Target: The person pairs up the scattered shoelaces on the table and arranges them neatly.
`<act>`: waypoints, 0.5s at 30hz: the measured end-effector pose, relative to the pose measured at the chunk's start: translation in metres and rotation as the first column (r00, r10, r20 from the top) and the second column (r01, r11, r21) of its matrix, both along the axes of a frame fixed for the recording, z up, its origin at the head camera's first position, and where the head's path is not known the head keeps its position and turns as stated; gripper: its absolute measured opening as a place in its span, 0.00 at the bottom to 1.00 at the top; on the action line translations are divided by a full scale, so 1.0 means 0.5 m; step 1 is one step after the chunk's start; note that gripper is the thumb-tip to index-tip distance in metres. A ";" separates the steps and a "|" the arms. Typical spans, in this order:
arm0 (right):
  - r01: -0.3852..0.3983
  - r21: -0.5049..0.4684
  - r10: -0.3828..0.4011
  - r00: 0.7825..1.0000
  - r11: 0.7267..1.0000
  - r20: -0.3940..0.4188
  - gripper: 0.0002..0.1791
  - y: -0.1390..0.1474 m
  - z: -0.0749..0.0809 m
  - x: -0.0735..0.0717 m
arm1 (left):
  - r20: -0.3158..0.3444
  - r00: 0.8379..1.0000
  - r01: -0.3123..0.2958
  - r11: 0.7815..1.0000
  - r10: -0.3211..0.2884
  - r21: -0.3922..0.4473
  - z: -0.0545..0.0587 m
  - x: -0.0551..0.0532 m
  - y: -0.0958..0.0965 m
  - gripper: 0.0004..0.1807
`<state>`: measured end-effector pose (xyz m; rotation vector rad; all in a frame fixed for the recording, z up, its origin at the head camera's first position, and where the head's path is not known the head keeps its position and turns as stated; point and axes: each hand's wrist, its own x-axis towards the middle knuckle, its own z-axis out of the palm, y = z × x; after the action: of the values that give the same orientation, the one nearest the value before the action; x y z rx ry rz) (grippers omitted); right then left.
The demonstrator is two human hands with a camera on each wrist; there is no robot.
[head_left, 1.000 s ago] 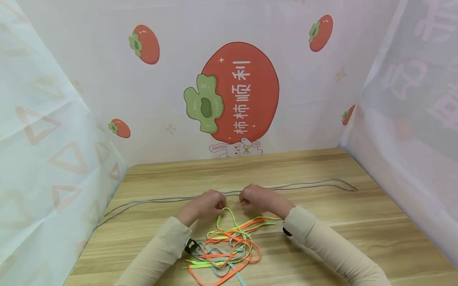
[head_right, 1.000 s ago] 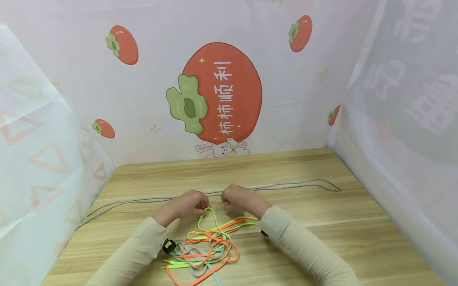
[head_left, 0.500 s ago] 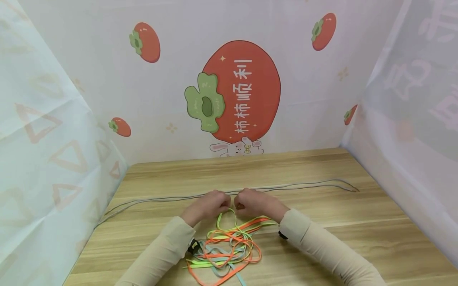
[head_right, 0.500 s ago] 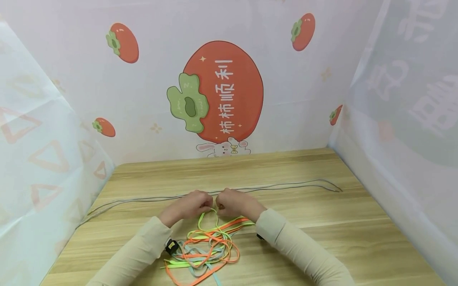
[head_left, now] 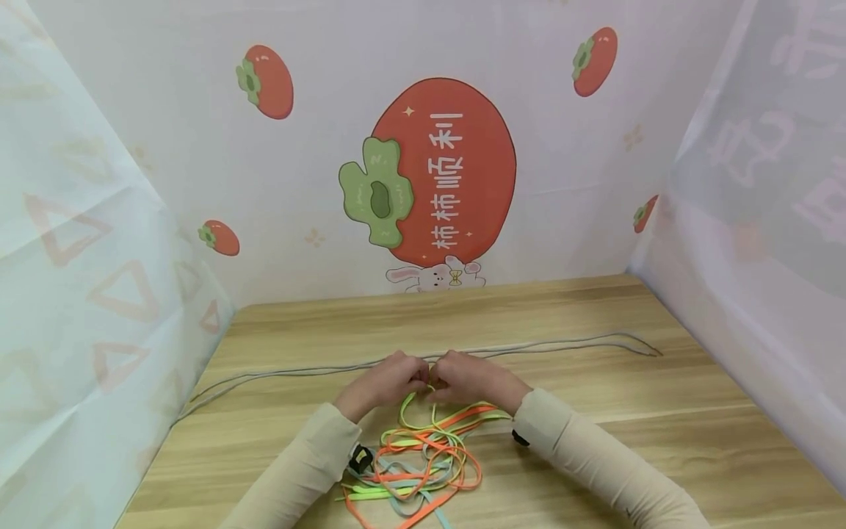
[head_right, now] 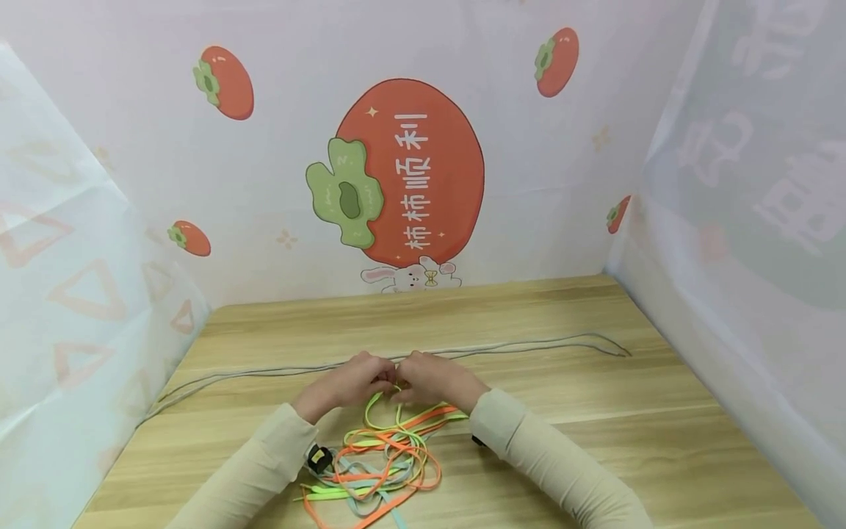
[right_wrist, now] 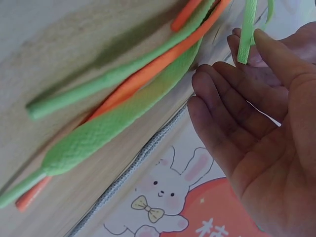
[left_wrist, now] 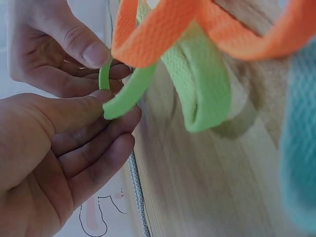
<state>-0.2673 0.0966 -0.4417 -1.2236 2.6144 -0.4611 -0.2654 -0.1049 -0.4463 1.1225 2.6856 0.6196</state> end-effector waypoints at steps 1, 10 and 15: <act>0.000 0.002 0.000 1.000 1.000 -0.004 0.11 -0.001 -0.001 0.001 | 0.001 1.000 0.003 1.000 -0.003 0.005 -0.001 0.001 -0.001 0.08; -0.015 -0.018 0.015 1.000 1.000 -0.020 0.04 0.002 -0.001 0.002 | 0.011 1.000 0.009 0.999 -0.010 0.037 -0.002 0.001 -0.008 0.07; -0.063 -0.048 0.062 0.998 0.997 -0.026 0.09 0.005 0.002 -0.001 | 0.017 1.000 0.024 0.999 -0.024 0.046 0.004 0.003 -0.013 0.07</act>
<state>-0.2679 0.0989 -0.4410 -1.3306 2.5903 -0.5042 -0.2640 -0.1112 -0.4443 1.1532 2.6518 0.6873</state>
